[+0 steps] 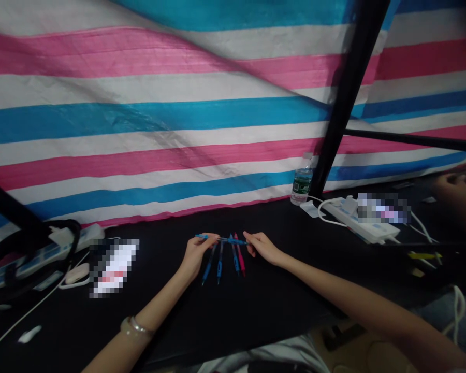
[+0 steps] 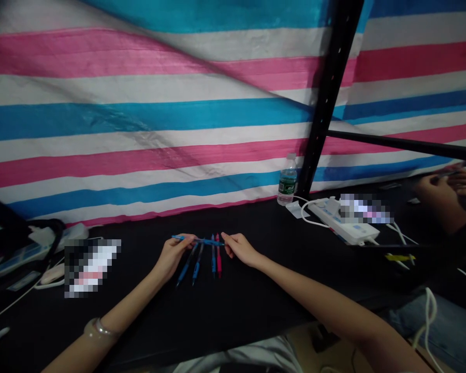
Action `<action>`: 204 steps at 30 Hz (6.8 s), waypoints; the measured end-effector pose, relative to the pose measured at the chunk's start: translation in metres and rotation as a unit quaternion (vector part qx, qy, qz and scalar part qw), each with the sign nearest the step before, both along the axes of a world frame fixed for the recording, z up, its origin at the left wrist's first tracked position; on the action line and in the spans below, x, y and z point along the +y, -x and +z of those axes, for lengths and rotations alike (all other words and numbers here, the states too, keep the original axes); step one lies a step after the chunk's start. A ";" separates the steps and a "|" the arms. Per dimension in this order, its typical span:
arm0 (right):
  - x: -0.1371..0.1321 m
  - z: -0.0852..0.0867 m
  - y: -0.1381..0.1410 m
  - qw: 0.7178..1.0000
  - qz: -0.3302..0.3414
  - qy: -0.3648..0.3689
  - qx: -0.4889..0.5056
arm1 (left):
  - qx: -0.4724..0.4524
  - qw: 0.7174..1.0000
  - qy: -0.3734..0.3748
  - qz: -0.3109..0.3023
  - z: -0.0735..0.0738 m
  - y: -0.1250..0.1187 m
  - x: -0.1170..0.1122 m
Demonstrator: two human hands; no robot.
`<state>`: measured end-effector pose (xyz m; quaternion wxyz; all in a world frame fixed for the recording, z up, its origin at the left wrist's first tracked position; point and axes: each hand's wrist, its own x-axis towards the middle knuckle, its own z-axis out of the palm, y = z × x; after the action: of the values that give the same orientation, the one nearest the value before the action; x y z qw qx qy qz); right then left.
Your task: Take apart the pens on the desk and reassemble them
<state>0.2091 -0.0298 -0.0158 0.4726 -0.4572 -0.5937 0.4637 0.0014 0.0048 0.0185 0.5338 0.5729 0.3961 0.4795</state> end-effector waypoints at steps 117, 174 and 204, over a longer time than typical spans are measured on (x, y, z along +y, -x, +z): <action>-0.052 0.013 0.031 0.772 -0.117 -0.344 -0.521 | 0.321 0.928 -0.187 -0.011 -0.023 0.004 0.000; -0.017 -0.003 0.008 0.905 -0.084 -0.147 -0.389 | 0.484 0.788 -0.349 -0.149 -0.010 0.002 -0.012; -0.013 -0.006 0.007 0.896 -0.074 -0.117 -0.423 | 0.479 0.791 -0.348 -0.152 -0.012 0.002 -0.008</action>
<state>0.2019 -0.0429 -0.0215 0.2601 -0.5938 -0.7523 0.1175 -0.0004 -0.0035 0.0066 0.1060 0.9291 0.3154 0.1614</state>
